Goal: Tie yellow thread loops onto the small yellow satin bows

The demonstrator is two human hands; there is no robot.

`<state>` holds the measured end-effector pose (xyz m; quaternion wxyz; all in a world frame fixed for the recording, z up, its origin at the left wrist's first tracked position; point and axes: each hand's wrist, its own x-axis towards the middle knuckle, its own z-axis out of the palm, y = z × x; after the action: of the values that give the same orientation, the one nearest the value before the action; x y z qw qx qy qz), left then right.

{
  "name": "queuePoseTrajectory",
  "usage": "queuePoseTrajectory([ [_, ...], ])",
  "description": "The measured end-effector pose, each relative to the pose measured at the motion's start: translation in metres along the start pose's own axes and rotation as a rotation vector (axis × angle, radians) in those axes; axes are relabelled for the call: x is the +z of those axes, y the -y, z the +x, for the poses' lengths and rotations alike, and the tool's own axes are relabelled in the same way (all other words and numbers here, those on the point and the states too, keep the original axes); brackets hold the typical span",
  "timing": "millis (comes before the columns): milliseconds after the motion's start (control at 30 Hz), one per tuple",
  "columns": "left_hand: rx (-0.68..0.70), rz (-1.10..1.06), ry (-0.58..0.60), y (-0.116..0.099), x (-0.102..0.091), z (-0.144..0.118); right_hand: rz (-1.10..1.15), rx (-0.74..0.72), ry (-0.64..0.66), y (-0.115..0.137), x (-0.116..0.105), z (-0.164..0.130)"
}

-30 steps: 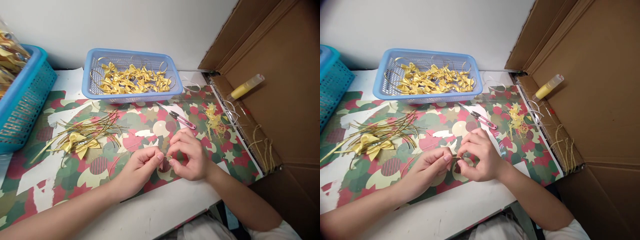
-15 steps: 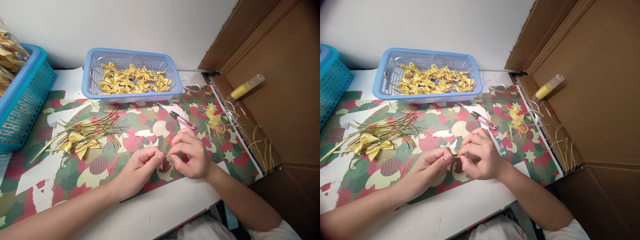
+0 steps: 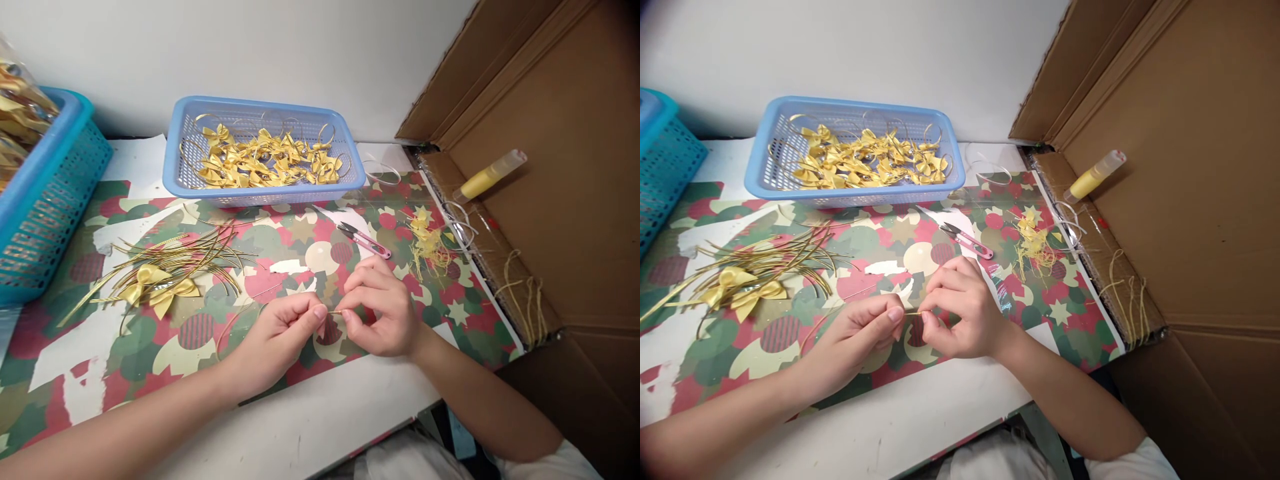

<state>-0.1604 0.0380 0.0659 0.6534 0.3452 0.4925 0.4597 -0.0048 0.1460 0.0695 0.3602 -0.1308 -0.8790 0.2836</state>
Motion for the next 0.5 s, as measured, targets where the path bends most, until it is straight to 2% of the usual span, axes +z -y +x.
queuePoseTrajectory([
  [300,0.038,0.035,0.002,-0.0006,-0.0016,0.0024,-0.036,-0.012,-0.019,0.0009,-0.0004,-0.0001],
  [500,0.031,0.012,-0.008,-0.0013,0.0000,0.0028,-0.011,0.047,-0.004,-0.0007,-0.0028,0.0004],
])
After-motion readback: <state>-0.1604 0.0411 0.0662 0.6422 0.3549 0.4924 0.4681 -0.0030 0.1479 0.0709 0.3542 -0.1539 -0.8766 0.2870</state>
